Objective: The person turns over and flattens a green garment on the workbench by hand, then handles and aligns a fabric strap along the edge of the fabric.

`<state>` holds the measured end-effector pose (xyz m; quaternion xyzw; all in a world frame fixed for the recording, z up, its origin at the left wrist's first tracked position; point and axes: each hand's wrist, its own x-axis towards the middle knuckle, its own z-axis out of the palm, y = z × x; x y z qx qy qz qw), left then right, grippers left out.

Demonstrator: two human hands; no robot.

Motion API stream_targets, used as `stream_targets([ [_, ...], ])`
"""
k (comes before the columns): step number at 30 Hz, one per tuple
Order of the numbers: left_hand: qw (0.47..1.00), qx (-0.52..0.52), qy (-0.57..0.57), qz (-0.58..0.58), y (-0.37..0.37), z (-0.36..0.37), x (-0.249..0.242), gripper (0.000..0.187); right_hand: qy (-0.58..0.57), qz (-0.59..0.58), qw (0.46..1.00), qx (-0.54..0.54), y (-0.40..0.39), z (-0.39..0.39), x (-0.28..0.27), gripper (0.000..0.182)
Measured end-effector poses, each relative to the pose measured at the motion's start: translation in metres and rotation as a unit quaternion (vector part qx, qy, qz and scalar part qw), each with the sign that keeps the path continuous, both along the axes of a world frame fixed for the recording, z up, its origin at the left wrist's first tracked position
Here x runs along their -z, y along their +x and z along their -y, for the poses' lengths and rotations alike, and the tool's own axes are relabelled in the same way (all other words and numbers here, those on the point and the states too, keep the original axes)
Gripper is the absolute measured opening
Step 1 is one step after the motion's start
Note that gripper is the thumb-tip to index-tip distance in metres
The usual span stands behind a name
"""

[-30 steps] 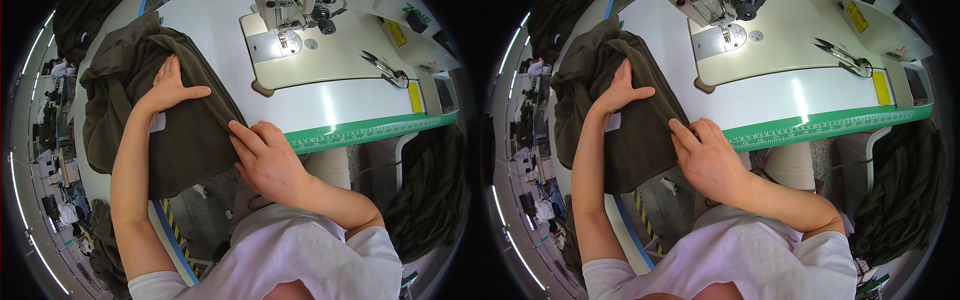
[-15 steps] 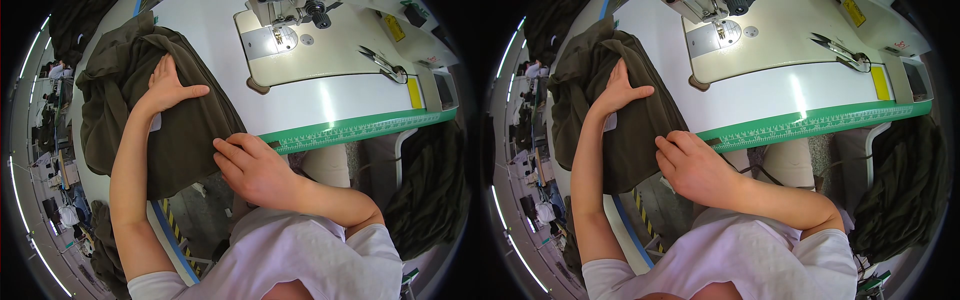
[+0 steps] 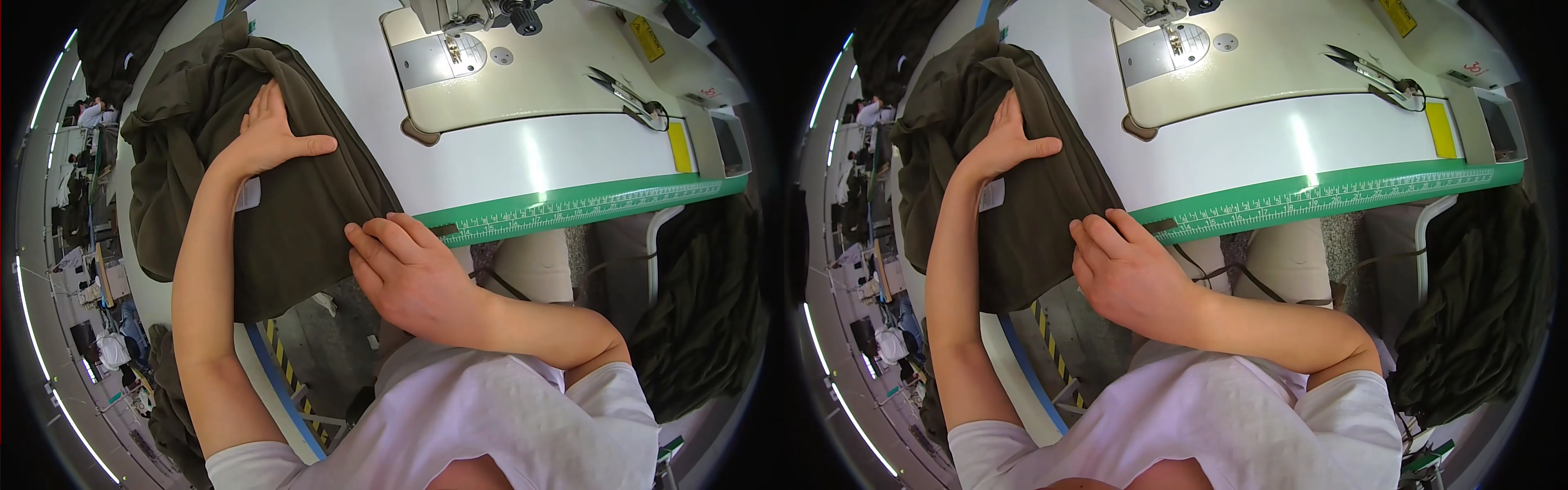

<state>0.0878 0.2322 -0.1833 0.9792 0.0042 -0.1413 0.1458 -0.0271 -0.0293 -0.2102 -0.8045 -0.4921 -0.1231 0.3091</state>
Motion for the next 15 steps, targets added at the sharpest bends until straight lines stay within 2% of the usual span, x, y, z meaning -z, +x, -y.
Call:
stream_targets([
  [10, 1.000, 0.021, 0.006, -0.017, 0.0016, -0.0069, 0.0003, 0.142, 0.027, -0.001, 1.000, 0.003, 0.0005, 0.0000, 0.0042, 0.038],
  [15, 0.999, 0.028, 0.014, -0.018, 0.0008, -0.0064, 0.0007, 0.142, 0.062, -0.054, 0.997, -0.007, 0.0061, 0.0012, -0.0003, 0.037],
])
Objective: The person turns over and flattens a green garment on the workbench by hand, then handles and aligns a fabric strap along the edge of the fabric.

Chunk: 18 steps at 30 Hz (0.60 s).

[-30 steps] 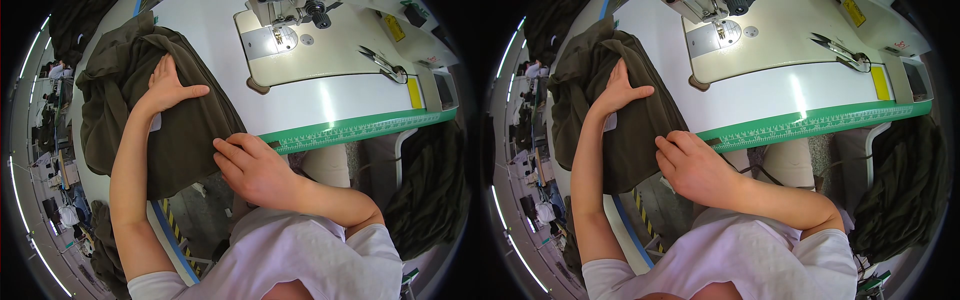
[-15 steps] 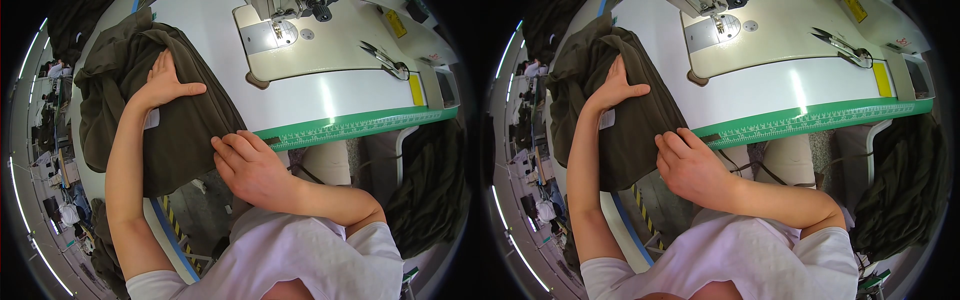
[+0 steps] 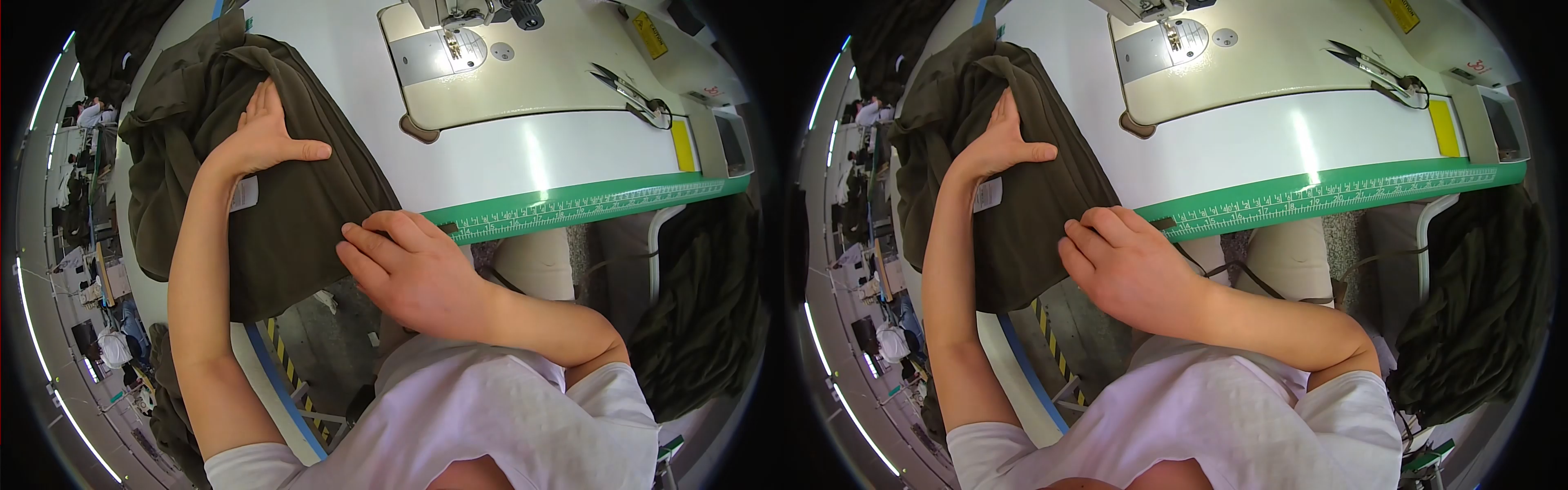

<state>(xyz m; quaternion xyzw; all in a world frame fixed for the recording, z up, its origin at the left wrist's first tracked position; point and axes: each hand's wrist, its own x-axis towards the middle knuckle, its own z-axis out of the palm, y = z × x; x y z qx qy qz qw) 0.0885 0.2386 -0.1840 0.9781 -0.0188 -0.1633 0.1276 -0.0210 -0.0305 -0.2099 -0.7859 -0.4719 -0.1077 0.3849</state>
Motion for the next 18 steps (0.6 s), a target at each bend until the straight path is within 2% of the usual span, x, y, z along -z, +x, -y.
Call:
stream_targets([
  [2, 1.000, -0.004, 0.009, 0.001, -0.001, 0.001, 0.000, 0.141, 0.052, -0.067, 0.996, -0.002, 0.005, -0.001, -0.004, 0.036],
  [7, 1.000, 0.010, 0.022, 0.009, 0.000, -0.001, 0.004, 0.140, 0.087, -0.079, 0.992, 0.044, 0.027, 0.004, -0.008, 0.035],
  [10, 0.999, 0.001, 0.034, 0.025, -0.002, 0.003, 0.004, 0.138, 0.019, -0.064, 0.995, 0.069, 0.039, 0.009, 0.000, 0.031],
  [14, 0.999, 0.008, 0.021, 0.039, -0.003, 0.004, 0.005, 0.137, -0.009, -0.019, 0.996, 0.081, 0.052, 0.009, 0.012, 0.029],
  [18, 0.998, 0.021, 0.027, 0.051, -0.002, 0.001, 0.008, 0.136, -0.065, -0.033, 0.993, 0.091, 0.054, 0.006, 0.001, 0.030],
])
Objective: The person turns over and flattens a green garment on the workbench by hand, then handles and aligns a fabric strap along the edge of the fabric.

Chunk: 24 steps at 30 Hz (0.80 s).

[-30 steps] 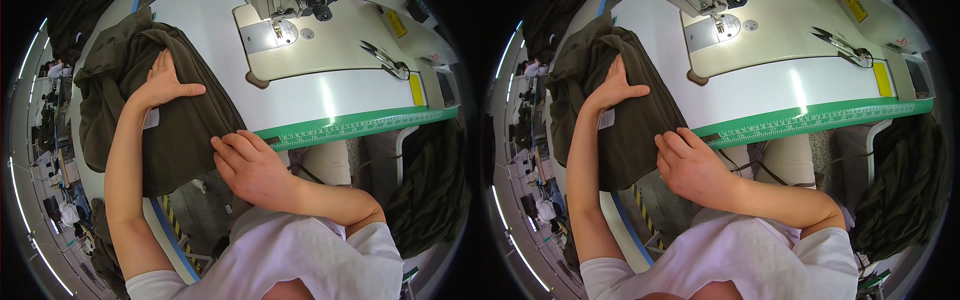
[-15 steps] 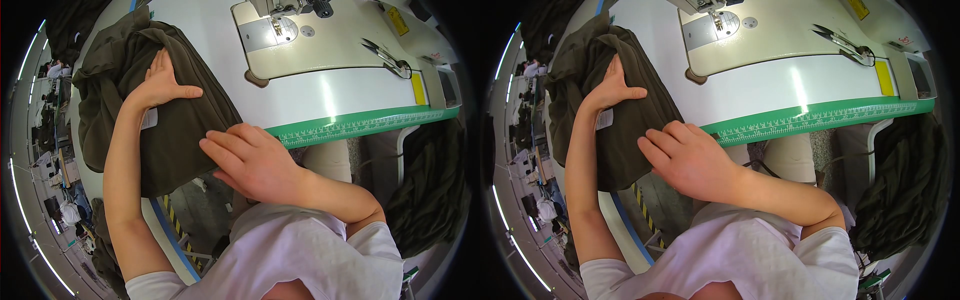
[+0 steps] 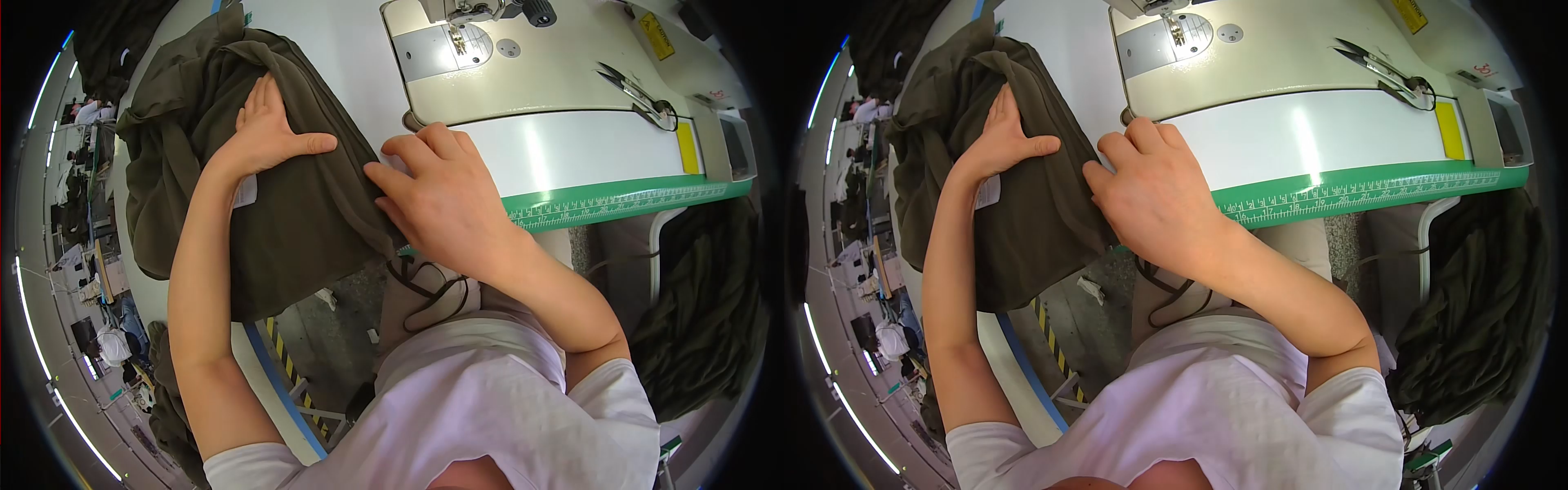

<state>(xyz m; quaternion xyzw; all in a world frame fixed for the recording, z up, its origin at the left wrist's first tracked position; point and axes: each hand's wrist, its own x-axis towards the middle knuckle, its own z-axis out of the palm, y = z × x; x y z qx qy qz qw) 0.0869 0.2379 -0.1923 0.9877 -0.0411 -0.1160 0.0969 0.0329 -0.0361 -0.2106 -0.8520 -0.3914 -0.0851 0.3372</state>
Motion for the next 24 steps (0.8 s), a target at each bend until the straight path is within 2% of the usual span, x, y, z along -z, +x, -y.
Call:
stream_targets([
  [5, 1.000, -0.017, 0.007, -0.011, -0.001, 0.004, -0.005, 0.138, -0.015, -0.009, 1.000, 0.014, -0.002, -0.003, 0.005, 0.031],
  [12, 0.999, 0.011, 0.010, -0.049, 0.002, 0.000, -0.013, 0.140, -0.017, 0.003, 1.000, 0.019, -0.002, -0.002, 0.006, 0.032],
  [21, 0.999, 0.006, 0.020, -0.028, 0.001, 0.004, -0.010, 0.140, -0.012, 0.041, 0.999, 0.027, -0.005, -0.003, 0.008, 0.040],
  [24, 0.999, 0.013, 0.027, -0.024, 0.002, 0.007, -0.011, 0.136, -0.049, 0.036, 0.998, 0.020, -0.005, -0.003, 0.007, 0.043],
])
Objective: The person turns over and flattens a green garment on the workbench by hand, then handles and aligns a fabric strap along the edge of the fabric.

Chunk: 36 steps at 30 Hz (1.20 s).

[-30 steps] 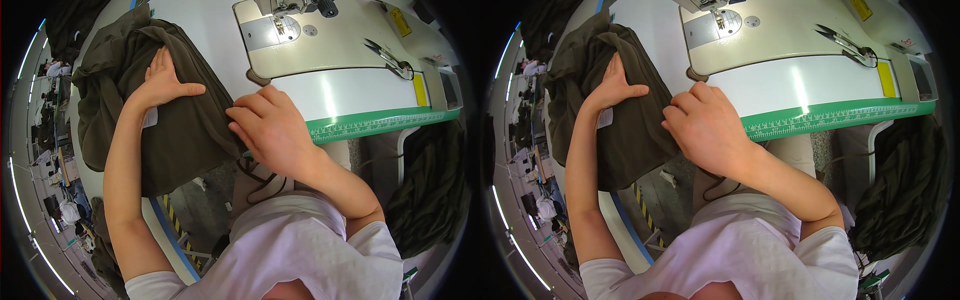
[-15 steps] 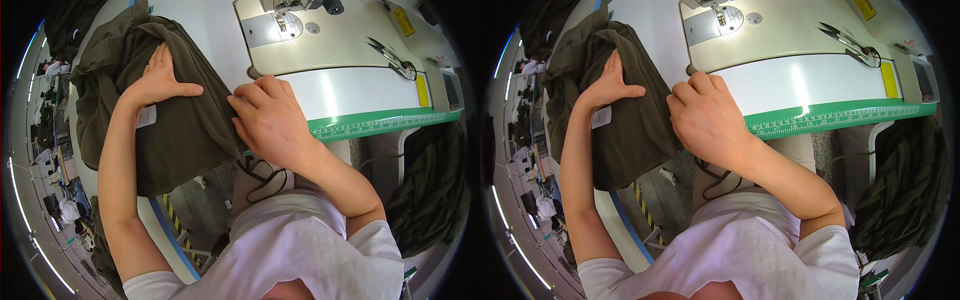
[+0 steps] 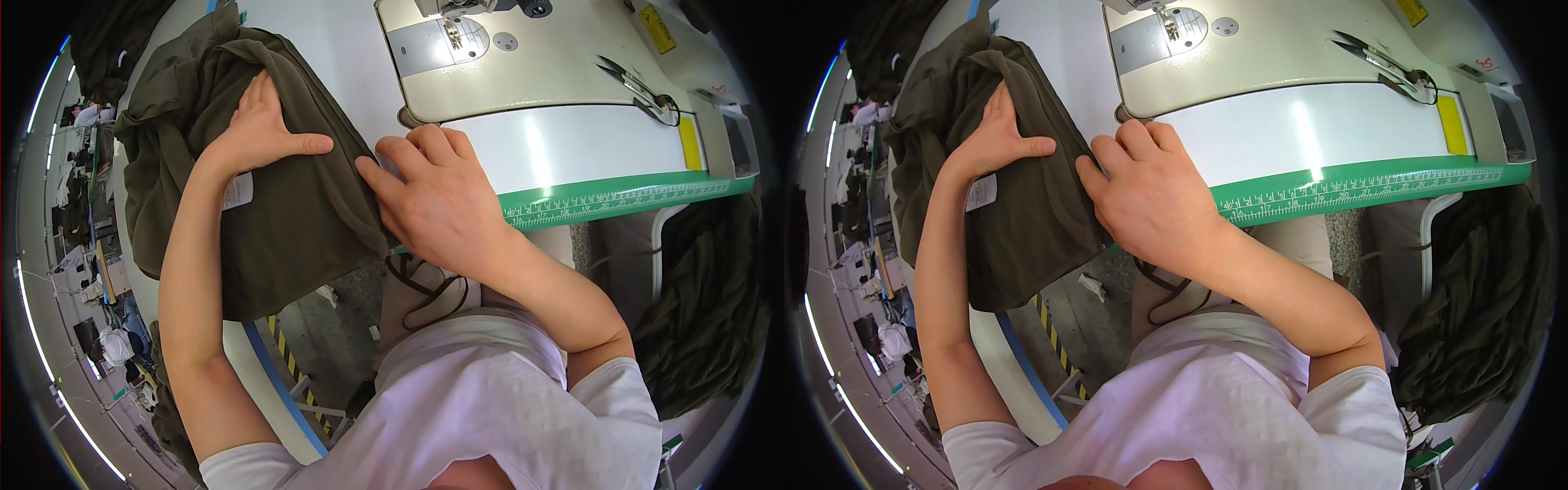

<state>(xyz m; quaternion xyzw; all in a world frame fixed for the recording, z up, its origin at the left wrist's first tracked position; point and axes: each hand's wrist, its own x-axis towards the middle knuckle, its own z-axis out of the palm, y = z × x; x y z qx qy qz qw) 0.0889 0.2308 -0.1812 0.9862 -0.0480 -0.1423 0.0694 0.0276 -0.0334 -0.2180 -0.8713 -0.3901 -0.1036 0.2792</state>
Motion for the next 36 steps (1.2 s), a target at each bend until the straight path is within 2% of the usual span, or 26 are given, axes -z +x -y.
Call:
stream_targets([
  [9, 0.999, 0.026, 0.023, -0.002, 0.004, 0.017, -0.018, 0.126, 0.002, 0.026, 1.000, 0.003, -0.001, 0.000, 0.005, 0.041],
  [16, 0.996, 0.009, 0.085, -0.008, 0.005, 0.027, -0.025, 0.119, -0.005, 0.027, 1.000, -0.003, 0.000, 0.001, 0.004, 0.039],
  [25, 0.994, 0.016, 0.106, -0.022, 0.013, 0.031, -0.029, 0.121, 0.005, 0.032, 0.999, -0.004, 0.000, 0.002, 0.006, 0.037],
  [28, 0.986, 0.007, 0.150, -0.071, 0.021, 0.037, -0.034, 0.123, 0.018, 0.039, 0.999, -0.007, -0.001, 0.002, 0.007, 0.035],
  [33, 0.981, 0.016, 0.172, -0.090, 0.028, 0.039, -0.037, 0.125, 0.030, 0.039, 0.999, -0.011, -0.002, 0.003, 0.008, 0.033],
  [36, 0.979, 0.004, 0.174, -0.103, 0.028, 0.043, -0.039, 0.125, 0.072, 0.019, 0.997, -0.013, -0.003, 0.004, 0.010, 0.034],
])
